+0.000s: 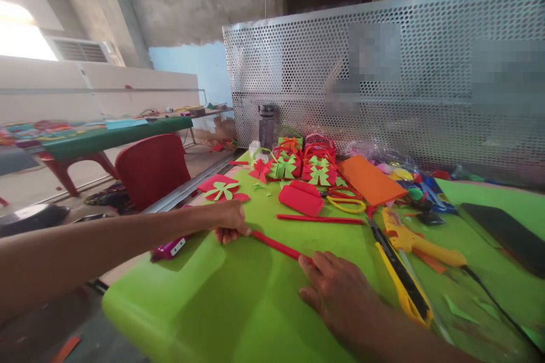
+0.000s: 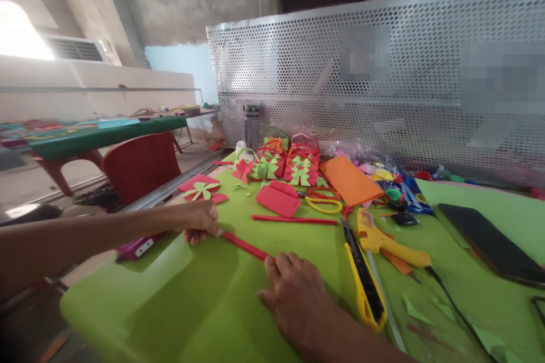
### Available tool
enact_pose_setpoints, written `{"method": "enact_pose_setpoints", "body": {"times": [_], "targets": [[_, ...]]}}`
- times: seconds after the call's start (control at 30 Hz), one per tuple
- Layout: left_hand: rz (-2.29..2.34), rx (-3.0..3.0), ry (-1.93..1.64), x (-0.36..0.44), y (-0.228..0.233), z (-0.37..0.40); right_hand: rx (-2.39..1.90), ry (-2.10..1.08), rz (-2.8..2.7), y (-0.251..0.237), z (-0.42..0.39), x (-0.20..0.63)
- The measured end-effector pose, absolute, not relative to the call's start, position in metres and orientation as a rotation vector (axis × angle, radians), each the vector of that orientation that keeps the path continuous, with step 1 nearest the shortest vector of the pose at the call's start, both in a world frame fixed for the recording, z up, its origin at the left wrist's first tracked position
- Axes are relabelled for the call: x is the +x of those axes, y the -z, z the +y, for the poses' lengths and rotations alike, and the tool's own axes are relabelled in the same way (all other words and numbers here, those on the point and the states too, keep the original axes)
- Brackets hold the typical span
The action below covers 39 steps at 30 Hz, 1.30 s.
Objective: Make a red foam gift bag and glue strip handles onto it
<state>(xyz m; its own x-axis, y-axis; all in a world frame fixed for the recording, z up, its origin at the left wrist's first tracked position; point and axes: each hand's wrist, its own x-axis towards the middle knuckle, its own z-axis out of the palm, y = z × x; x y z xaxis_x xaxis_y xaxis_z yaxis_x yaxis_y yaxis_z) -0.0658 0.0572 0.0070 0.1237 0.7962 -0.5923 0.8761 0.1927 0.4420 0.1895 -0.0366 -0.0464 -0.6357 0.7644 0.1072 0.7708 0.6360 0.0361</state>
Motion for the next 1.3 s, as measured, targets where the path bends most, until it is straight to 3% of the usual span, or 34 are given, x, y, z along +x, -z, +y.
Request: {"method": "enact_pose_setpoints", "body": {"times": [0.3, 0.47, 0.63, 0.97, 1.3], "targets": [[1.714, 2.274, -0.110, -0.025, -0.041, 0.029, -1.253, 0.124, -2.715, 0.049, -0.037, 0.193], [1.324, 2.537, -0.012, 0.020, -0.010, 0.008, -1.230, 0.185, -2.676, 0.055, -0.038, 0.194], [1.294, 2.666, -0.064, 0.019, 0.019, 0.017, -1.201, 0.254, -2.635, 0.057, -0.035, 0.194], [1.218, 2.376, -0.121, 0.009, 0.016, 0.025, -1.571, -0.317, -2.473, 0.017, -0.028, 0.201], [1.288, 2.326, -0.290, 0.008, 0.010, 0.021, -1.507, -0.541, -2.172, 0.016, -0.021, 0.205]]}}
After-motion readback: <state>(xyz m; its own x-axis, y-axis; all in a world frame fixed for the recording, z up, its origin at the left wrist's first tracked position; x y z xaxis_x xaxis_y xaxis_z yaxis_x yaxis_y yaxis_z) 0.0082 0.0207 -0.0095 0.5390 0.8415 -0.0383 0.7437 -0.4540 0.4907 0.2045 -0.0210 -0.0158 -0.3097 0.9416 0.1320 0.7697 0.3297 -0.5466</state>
